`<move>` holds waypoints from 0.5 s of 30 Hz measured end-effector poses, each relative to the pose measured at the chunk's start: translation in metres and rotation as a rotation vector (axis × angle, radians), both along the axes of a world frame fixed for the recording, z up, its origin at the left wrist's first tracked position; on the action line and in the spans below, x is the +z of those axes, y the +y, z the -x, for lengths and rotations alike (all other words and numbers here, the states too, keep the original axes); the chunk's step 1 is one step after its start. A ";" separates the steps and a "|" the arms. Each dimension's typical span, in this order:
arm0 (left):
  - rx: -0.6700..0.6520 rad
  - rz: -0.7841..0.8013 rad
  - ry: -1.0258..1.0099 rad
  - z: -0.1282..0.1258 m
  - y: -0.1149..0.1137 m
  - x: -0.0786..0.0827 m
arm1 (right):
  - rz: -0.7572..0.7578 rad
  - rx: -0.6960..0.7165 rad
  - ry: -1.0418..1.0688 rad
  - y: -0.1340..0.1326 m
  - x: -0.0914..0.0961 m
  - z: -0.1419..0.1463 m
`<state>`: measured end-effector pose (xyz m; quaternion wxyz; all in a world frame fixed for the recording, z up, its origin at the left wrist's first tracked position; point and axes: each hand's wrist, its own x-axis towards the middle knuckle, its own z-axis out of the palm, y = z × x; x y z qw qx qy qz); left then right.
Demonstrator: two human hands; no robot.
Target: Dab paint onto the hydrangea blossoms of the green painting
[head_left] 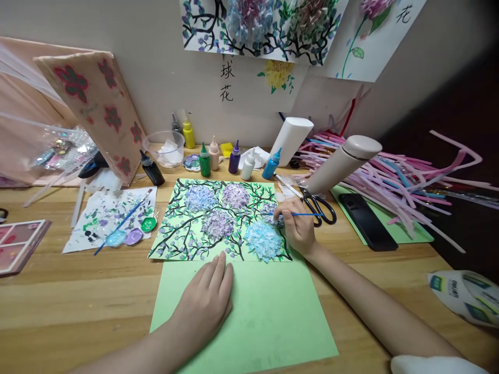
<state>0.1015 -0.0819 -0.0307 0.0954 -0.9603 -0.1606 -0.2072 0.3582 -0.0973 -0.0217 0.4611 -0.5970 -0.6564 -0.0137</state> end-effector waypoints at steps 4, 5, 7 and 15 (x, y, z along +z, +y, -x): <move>-0.002 0.001 -0.008 0.000 0.001 -0.001 | 0.032 0.012 0.005 0.000 0.000 0.001; -0.002 0.003 -0.009 0.000 0.001 0.000 | 0.035 0.013 0.007 -0.001 0.000 0.001; -0.002 0.009 -0.007 0.001 0.001 0.000 | 0.029 0.008 0.008 -0.001 0.001 0.001; 0.007 0.024 -0.023 0.000 0.000 0.000 | 0.053 0.021 -0.010 0.000 0.001 0.002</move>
